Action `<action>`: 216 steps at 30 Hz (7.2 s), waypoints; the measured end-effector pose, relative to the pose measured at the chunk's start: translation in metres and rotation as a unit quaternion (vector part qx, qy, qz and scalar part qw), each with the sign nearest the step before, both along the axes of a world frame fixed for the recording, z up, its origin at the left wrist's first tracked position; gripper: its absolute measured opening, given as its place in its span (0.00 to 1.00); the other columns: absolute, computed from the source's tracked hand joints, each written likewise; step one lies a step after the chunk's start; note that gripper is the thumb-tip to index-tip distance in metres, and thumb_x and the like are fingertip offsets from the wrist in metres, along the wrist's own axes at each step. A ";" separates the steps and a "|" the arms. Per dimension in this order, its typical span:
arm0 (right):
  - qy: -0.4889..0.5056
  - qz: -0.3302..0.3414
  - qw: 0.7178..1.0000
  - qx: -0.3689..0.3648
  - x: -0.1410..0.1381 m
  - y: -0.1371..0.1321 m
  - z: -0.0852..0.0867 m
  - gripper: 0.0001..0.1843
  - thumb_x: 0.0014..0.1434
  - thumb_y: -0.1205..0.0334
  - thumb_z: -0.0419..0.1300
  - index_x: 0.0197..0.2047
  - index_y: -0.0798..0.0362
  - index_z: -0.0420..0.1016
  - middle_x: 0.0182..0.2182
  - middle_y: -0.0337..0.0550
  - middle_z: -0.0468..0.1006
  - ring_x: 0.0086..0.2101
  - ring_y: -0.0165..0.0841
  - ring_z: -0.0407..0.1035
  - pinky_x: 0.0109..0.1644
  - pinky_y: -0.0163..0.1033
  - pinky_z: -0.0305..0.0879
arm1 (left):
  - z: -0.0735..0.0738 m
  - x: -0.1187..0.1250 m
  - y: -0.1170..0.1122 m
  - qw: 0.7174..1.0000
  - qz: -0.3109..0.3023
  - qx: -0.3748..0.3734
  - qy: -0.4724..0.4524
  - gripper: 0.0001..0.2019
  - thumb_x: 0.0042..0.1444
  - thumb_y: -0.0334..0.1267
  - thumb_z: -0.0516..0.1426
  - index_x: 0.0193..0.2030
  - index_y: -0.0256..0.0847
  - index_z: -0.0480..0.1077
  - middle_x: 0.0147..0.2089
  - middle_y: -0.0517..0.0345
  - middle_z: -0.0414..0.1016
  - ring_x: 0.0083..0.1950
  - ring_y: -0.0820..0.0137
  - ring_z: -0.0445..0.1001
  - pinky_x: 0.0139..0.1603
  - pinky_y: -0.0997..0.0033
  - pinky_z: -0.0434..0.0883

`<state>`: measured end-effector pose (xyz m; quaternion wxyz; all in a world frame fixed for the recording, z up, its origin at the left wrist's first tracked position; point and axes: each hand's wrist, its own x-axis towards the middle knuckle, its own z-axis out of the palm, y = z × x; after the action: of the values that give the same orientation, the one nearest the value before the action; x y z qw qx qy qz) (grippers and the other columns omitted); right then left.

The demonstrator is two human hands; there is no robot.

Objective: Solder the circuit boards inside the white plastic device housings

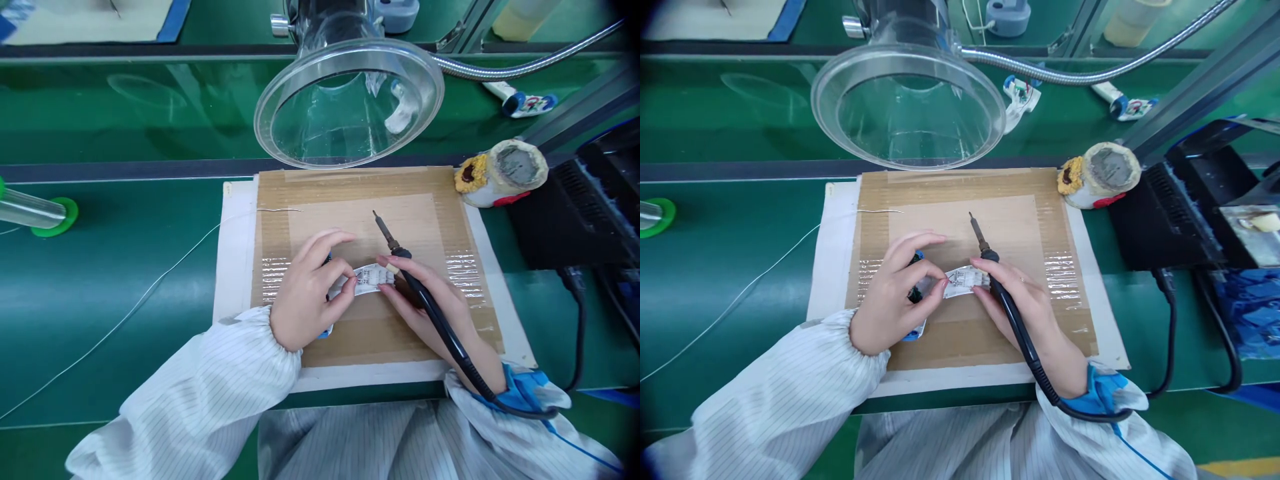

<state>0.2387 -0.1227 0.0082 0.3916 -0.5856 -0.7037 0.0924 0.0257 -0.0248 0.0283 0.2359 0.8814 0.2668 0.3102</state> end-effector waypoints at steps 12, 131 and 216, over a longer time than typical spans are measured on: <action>0.169 -0.078 0.978 0.091 0.009 -0.025 0.006 0.13 0.76 0.52 0.60 0.46 0.45 0.85 0.23 0.37 0.77 0.21 0.34 0.70 0.26 0.43 0.68 | -0.004 -0.001 0.001 0.998 0.017 -0.062 0.003 0.07 0.70 0.31 0.57 0.39 0.41 0.74 0.65 0.42 0.74 0.70 0.55 0.71 0.69 0.47 0.71; 0.006 -0.024 0.991 0.130 -0.008 -0.003 0.002 0.12 0.69 0.68 0.68 0.53 0.45 0.78 0.38 0.34 0.90 0.32 0.32 0.86 0.43 0.29 0.84 | -0.018 -0.009 -0.003 0.988 -0.047 0.141 0.029 0.09 0.75 0.27 0.51 0.47 0.38 0.72 0.38 0.57 0.81 0.35 0.71 0.80 0.34 0.73 0.75; -0.023 -0.036 0.989 0.142 -0.011 0.002 0.013 0.05 0.75 0.60 0.62 0.46 0.49 0.79 0.33 0.35 0.89 0.27 0.28 0.83 0.43 0.24 0.81 | -0.023 -0.009 0.001 0.985 -0.047 0.168 -0.014 0.12 0.77 0.28 0.48 0.51 0.36 0.74 0.44 0.54 0.84 0.40 0.70 0.81 0.40 0.70 0.79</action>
<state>0.2279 -0.1209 0.0212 0.4576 -0.5508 -0.6971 -0.0361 0.0163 -0.0242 0.0054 0.1028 0.9155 0.1658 0.3518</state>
